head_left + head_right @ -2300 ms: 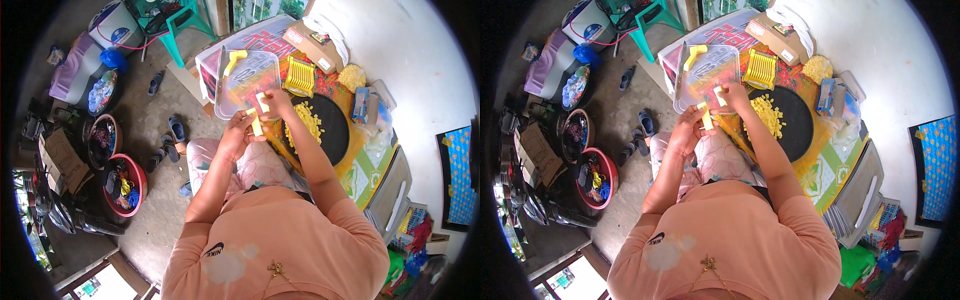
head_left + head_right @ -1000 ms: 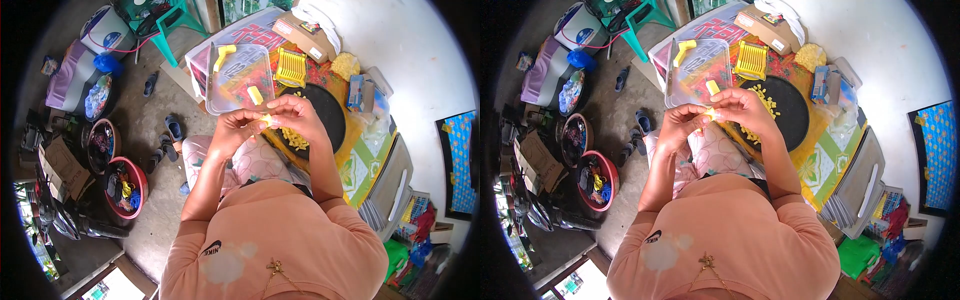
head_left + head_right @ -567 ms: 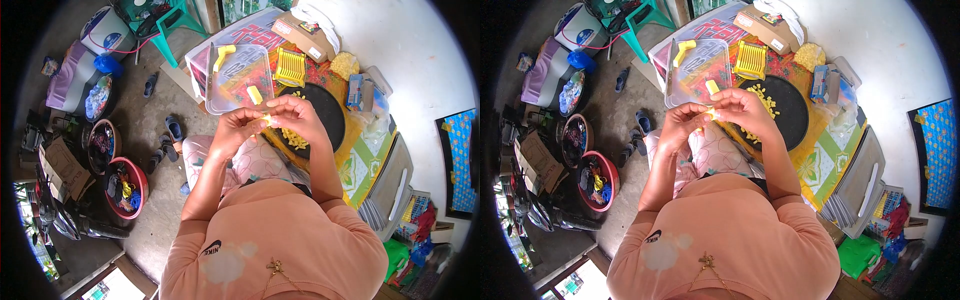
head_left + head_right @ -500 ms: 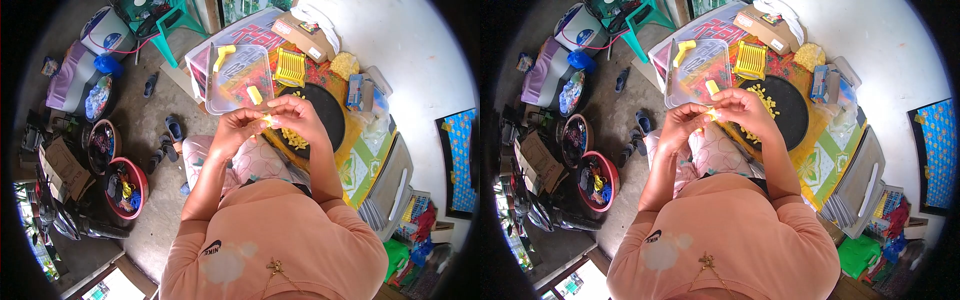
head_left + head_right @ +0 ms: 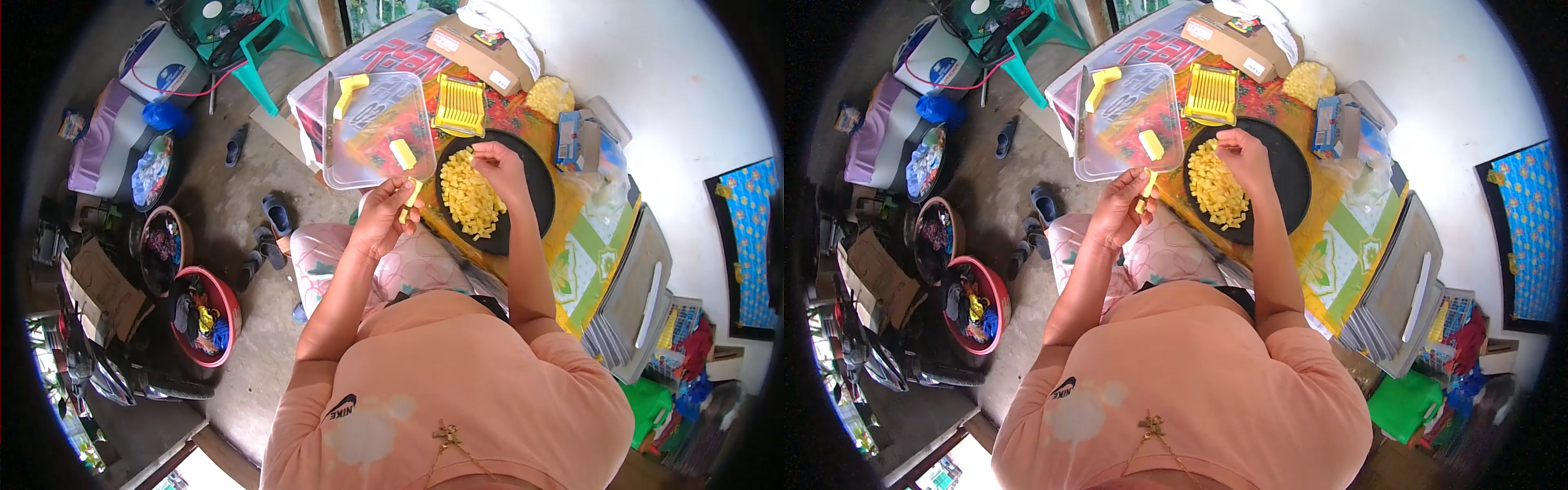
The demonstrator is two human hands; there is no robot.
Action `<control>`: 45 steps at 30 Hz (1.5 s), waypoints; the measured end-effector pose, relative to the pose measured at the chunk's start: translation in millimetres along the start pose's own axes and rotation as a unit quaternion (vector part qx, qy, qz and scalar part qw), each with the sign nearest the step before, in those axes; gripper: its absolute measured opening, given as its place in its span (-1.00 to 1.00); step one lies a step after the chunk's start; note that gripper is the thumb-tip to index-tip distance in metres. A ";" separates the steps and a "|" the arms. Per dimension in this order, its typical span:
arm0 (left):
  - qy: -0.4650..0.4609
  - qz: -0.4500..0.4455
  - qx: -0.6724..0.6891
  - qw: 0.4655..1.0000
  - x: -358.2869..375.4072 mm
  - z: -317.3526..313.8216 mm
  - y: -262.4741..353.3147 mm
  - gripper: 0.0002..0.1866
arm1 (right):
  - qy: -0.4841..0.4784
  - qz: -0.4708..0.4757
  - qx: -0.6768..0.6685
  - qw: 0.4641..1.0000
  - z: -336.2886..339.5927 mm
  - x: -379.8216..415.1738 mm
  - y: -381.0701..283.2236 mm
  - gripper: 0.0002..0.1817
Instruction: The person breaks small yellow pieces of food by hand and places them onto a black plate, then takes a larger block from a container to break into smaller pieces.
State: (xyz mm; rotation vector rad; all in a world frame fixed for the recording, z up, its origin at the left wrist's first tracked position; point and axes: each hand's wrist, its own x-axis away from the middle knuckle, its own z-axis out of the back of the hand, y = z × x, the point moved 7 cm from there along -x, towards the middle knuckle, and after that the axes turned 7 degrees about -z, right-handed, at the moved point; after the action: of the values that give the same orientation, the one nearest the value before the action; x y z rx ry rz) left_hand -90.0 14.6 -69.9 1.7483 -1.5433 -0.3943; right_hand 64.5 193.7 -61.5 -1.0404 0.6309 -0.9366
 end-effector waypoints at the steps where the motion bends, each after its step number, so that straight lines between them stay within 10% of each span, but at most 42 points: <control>1: -0.002 0.004 0.003 1.000 -1.8 0.3 -3.7 -0.82 | 0.021 0.001 0.050 0.999 4.1 -3.7 14.1 -0.75; 12: -0.009 -0.024 -0.002 1.000 -6.5 -7.1 -5.5 -0.77 | 0.069 0.022 0.193 0.979 11.5 4.5 14.3 -0.70; 18: -0.042 -0.090 -0.084 0.991 3.4 -25.6 11.0 -0.81 | -0.201 -0.044 -0.219 0.954 -23.3 45.4 -55.8 -0.71; 22: -0.036 -0.147 -0.122 0.981 10.6 -37.8 24.2 -0.80 | -0.279 -0.024 -0.267 0.922 -33.0 66.0 -86.9 -0.62; 45: -0.103 -0.096 -0.022 0.990 23.8 -50.6 31.4 -0.84 | -0.293 -0.044 -0.337 0.894 -41.3 74.0 -102.5 -0.63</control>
State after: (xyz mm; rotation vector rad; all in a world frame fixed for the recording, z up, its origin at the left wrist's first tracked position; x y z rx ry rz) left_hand -73.2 9.5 -8.2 1.8744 -1.4969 -0.7192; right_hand 31.5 90.4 15.5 -1.8926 0.3940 -0.4168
